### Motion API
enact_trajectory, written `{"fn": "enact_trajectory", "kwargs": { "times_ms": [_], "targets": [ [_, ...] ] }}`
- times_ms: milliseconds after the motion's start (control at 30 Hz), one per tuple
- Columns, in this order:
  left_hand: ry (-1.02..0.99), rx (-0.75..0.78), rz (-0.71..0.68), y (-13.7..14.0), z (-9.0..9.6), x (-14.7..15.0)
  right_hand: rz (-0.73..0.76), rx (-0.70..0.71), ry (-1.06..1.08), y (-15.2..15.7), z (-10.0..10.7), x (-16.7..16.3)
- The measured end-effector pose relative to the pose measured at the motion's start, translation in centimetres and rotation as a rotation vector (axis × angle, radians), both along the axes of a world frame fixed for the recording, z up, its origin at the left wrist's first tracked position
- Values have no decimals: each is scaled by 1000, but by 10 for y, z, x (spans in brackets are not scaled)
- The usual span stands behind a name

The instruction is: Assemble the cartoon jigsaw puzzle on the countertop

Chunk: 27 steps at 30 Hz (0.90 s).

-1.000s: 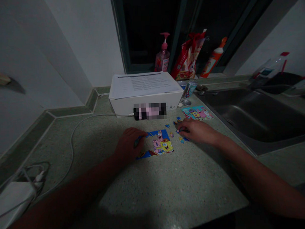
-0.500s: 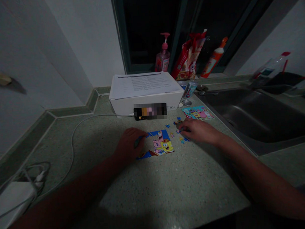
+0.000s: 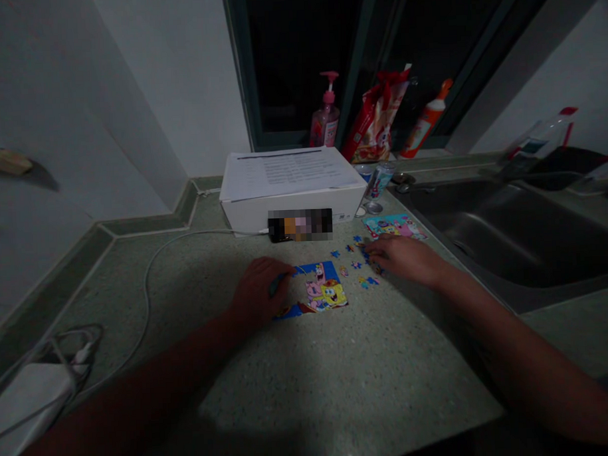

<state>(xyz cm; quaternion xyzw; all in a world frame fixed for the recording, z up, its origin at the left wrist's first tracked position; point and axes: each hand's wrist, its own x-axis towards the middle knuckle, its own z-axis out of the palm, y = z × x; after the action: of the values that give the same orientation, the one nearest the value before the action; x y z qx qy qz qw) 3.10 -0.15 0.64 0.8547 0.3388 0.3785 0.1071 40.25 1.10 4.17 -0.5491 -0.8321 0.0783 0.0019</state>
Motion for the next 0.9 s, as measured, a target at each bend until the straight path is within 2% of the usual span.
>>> {"fn": "enact_trajectory", "kwargs": {
  "times_ms": [100,300,633,900],
  "targets": [
    [7,8,0,1,-1,0,-5,-31,-89,-1,5,-3],
    [-7,27,2,1,0,0,-20,-66,-94,-2,12,-3],
    [-6,27,-1,1,-2,-1,-38,-25,-130,0,7,12],
    [6,-35,13,2,-4,-3,-67,-54,-141,1,8,16]
  ]
}}
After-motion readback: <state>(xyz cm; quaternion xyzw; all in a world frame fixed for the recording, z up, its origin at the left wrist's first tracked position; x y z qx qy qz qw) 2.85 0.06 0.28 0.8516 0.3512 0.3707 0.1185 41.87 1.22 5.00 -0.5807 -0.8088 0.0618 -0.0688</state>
